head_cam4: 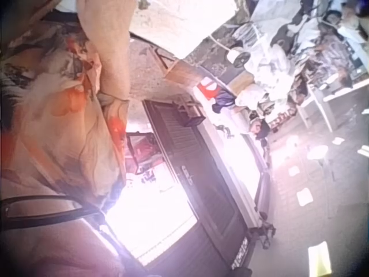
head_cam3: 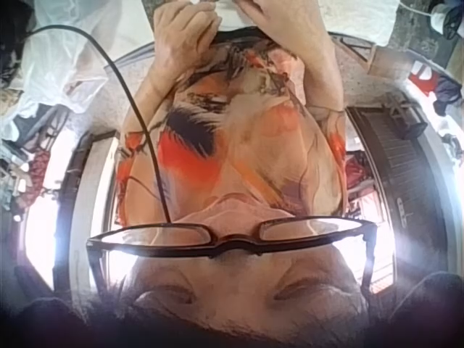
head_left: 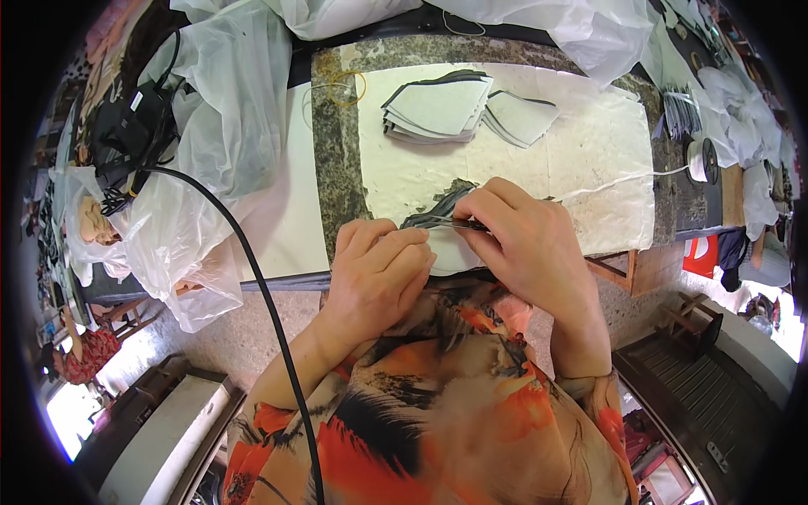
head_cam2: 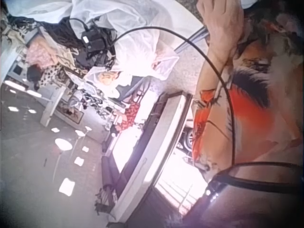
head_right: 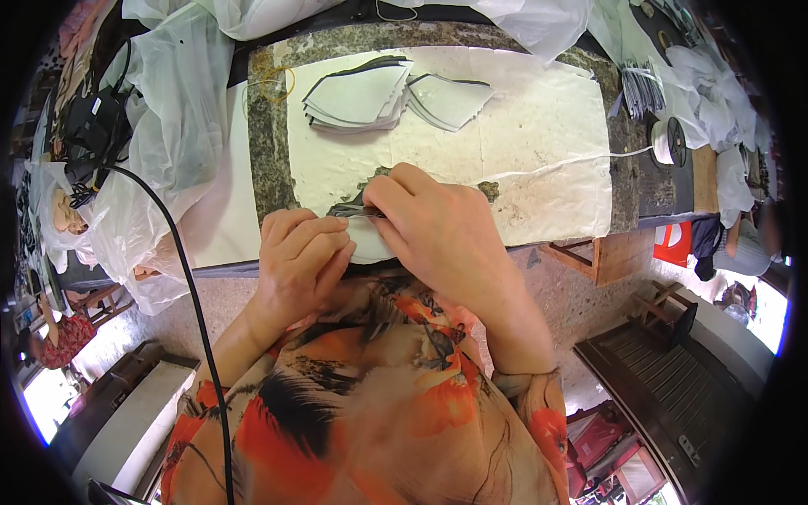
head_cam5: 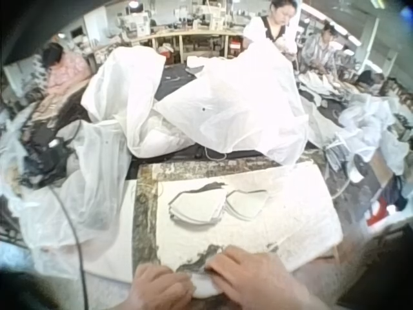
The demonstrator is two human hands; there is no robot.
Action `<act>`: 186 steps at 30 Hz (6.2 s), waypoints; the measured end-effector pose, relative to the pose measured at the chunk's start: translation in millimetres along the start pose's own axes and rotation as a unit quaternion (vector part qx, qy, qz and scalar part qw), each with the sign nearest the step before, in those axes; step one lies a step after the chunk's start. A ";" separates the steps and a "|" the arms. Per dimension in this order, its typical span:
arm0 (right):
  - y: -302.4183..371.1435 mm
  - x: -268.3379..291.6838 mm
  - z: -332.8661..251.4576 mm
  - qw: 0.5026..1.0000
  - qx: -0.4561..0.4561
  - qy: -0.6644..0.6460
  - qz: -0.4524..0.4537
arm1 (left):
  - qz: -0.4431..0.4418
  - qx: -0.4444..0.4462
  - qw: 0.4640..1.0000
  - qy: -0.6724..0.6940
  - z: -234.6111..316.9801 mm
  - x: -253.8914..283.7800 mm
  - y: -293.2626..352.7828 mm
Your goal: Trimming excess material from shoe upper components using a pair of scissors.
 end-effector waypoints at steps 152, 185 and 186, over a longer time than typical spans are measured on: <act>54.2 -10.7 59.4 0.737 0.037 -0.635 0.230 | -0.184 0.143 0.966 0.115 -5.7 -10.8 -58.7; 23.2 12.9 28.1 0.915 -0.137 -0.371 0.080 | -0.204 0.353 0.859 0.309 4.5 12.0 -55.2; 23.1 12.7 27.2 0.907 -0.137 -0.390 0.081 | -0.200 0.357 0.857 0.312 5.6 11.8 -55.6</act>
Point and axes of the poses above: each hand's wrist, its own y-axis away from the middle knuckle, its own x-axis out of the back of the hand, z = x × y, the point moved 2 cm from there along -y, towards the middle knuckle, and after that the axes turned 8 degrees about x, right-handed, at the moved point
